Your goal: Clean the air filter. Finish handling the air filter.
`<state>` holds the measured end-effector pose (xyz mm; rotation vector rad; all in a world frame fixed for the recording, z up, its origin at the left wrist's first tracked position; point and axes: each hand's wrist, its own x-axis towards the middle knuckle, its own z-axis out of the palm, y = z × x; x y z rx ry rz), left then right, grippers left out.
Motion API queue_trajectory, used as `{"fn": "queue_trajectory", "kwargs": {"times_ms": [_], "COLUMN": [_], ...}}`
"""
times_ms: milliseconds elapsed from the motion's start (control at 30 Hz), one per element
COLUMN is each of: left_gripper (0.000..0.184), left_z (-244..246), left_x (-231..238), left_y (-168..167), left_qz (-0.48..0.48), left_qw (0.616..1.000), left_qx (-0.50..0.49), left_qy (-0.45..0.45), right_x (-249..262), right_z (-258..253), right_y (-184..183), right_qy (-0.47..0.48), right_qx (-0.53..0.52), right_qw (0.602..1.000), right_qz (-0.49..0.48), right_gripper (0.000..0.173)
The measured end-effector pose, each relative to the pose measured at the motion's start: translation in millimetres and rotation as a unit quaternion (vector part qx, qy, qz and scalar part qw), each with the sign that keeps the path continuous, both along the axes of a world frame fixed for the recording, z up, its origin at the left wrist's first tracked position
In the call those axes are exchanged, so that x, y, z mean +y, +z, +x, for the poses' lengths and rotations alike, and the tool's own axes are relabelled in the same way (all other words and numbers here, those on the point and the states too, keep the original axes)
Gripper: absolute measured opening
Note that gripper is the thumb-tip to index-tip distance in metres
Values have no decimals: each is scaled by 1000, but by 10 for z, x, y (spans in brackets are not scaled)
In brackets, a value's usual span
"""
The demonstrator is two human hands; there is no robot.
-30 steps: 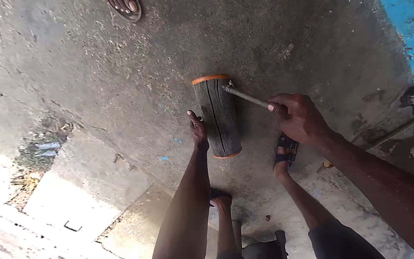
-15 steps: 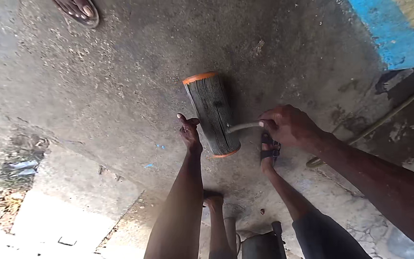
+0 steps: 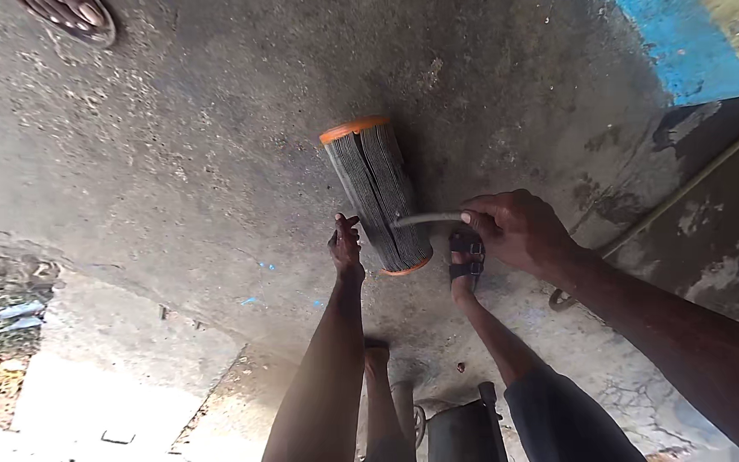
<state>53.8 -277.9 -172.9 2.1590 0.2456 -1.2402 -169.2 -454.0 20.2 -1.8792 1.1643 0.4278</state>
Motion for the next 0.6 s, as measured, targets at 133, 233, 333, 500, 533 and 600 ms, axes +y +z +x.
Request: {"fn": "queue_trajectory", "kwargs": {"times_ms": [133,233,333,500,533,600], "left_gripper": [74,68,59,120,139,156], "left_z": [-97,-255,-441,-888,-992,-1166], "left_x": [-130,-284,-373,-459,-513,-629], "left_y": [-24,-16,-42,-83,-71,-72], "left_qz": [-29,-41,-54,-64,-36,23], "left_qw": [999,999,998,971,961,955], "left_qx": [36,31,-2,-108,-127,-161], "left_qy": [2,-9,31,-203,-242,-250], "right_x": [-66,-89,-124,2,12,38], "right_z": [-63,-141,-278,-568,-596,-620], "right_y": [4,42,72,73,78,102], "right_qy": [4,-34,-65,-149,-158,-145], "right_qx": [12,6,14,-36,-32,5], "right_qw": [1000,999,998,986,985,989], "right_qz": [21,-20,-18,-67,-61,-25], "right_gripper": [29,30,30,31,32,30]}}
